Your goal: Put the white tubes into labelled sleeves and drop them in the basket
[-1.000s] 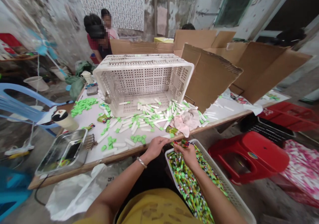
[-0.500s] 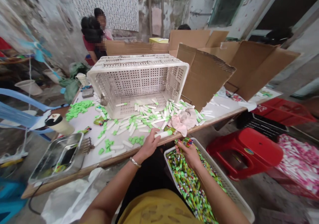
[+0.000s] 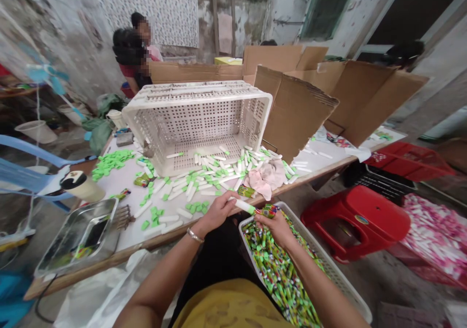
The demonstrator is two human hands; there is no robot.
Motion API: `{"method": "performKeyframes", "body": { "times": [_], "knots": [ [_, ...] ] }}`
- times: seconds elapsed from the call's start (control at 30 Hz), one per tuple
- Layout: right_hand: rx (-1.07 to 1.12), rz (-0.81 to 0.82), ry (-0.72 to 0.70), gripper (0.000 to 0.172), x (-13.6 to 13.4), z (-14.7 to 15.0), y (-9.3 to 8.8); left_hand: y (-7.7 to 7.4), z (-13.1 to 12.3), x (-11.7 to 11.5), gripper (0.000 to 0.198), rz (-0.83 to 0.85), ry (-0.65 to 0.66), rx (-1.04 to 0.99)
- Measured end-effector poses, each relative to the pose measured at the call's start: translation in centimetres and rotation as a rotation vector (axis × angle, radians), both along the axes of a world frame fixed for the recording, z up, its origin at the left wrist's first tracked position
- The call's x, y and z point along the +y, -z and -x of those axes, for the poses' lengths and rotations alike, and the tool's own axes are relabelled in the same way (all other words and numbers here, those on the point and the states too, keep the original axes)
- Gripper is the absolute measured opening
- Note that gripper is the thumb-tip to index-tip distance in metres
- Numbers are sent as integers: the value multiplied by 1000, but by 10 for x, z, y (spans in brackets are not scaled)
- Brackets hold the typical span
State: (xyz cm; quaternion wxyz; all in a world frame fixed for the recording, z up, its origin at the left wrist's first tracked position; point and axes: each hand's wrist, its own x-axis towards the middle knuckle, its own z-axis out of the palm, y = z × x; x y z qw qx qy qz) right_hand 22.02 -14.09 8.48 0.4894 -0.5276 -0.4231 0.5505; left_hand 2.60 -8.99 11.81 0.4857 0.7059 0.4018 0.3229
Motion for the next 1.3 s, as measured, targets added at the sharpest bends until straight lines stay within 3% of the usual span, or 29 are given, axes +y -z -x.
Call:
{"method": "performKeyframes", "body": {
  "times": [0.13, 0.27, 0.57, 0.83, 1.0, 1.3],
  "knots": [
    [-17, 99, -119, 25, -1, -2, -3, -3, 2, 4, 24, -61, 64, 34],
    [131, 210, -291, 30, 0, -3, -2, 0, 3, 8, 24, -33, 124, 46],
    [161, 272, -369, 28, 12, -4, -9, 10, -6, 11, 28, -29, 178, 49],
    [134, 212, -349, 28, 10, 5, -16, 4, -3, 1, 25, -76, 123, 111],
    [72, 143, -390, 27, 8, 11, -23, 8, -11, -17, 20, -105, 205, 127],
    [-217, 22, -431, 17, 12, -5, -21, 11, -11, -15, 24, -119, 115, 144]
  ]
}}
